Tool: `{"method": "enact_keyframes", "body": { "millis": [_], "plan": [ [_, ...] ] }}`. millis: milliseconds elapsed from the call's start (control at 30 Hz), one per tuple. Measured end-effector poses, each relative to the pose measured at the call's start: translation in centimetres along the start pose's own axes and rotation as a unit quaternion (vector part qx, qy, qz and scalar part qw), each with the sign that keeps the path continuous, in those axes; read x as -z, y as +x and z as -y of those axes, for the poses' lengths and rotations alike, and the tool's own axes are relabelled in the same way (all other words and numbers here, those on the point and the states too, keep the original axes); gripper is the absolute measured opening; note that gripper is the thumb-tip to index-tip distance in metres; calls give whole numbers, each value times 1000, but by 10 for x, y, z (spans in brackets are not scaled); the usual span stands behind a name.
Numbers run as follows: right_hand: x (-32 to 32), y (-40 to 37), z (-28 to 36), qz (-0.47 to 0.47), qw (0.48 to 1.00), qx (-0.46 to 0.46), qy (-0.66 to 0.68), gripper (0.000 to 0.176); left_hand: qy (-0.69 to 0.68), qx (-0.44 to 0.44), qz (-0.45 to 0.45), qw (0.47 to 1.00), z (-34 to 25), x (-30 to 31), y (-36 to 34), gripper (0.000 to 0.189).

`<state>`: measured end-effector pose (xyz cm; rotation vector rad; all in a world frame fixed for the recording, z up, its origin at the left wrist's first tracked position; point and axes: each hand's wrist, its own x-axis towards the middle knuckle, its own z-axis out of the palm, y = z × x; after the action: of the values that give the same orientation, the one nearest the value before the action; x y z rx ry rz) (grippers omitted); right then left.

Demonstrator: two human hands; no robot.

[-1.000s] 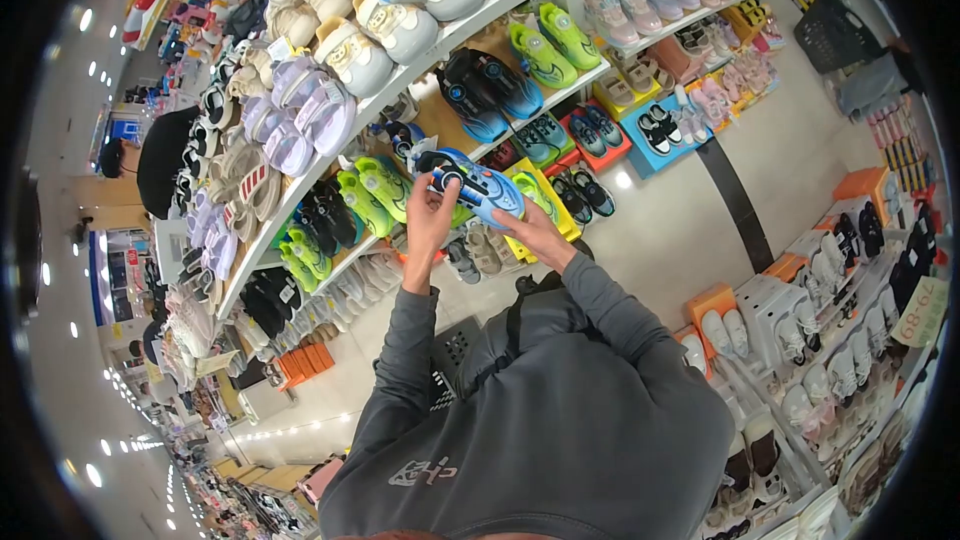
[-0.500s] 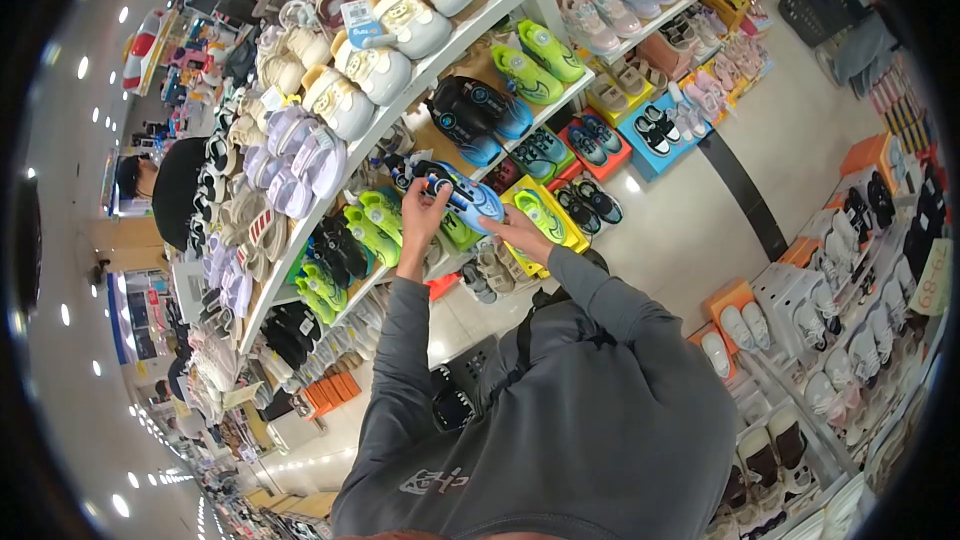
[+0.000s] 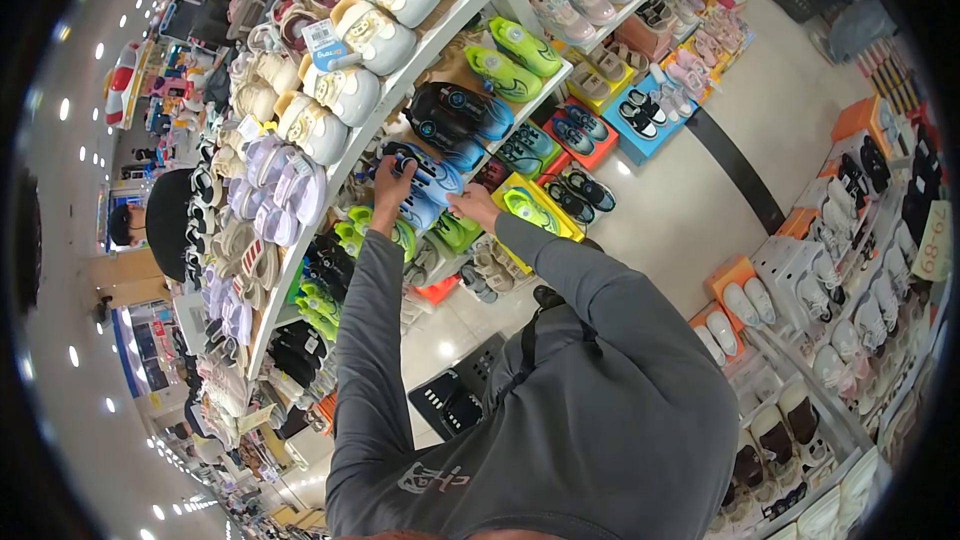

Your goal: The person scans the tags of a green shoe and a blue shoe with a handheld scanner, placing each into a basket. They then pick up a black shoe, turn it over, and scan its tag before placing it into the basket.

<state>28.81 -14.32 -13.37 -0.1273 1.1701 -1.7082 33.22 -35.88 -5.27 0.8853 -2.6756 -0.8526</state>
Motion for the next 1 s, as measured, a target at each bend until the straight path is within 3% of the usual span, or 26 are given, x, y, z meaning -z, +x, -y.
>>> {"method": "enact_keyframes", "body": {
  "millis": [200, 800, 1000],
  "plan": [
    [-6, 21, -13, -8, 1000, -16, 22, 36, 55, 31, -5, 998, -8, 3, 5, 51],
    [-9, 47, -44, -9, 1000, 7, 14, 25, 40, 9, 12, 999, 7, -1, 11, 48],
    [-12, 50, -50, -62, 998, -4, 33, 29, 16, 18, 24, 999, 11, -5, 12, 49]
  ]
}}
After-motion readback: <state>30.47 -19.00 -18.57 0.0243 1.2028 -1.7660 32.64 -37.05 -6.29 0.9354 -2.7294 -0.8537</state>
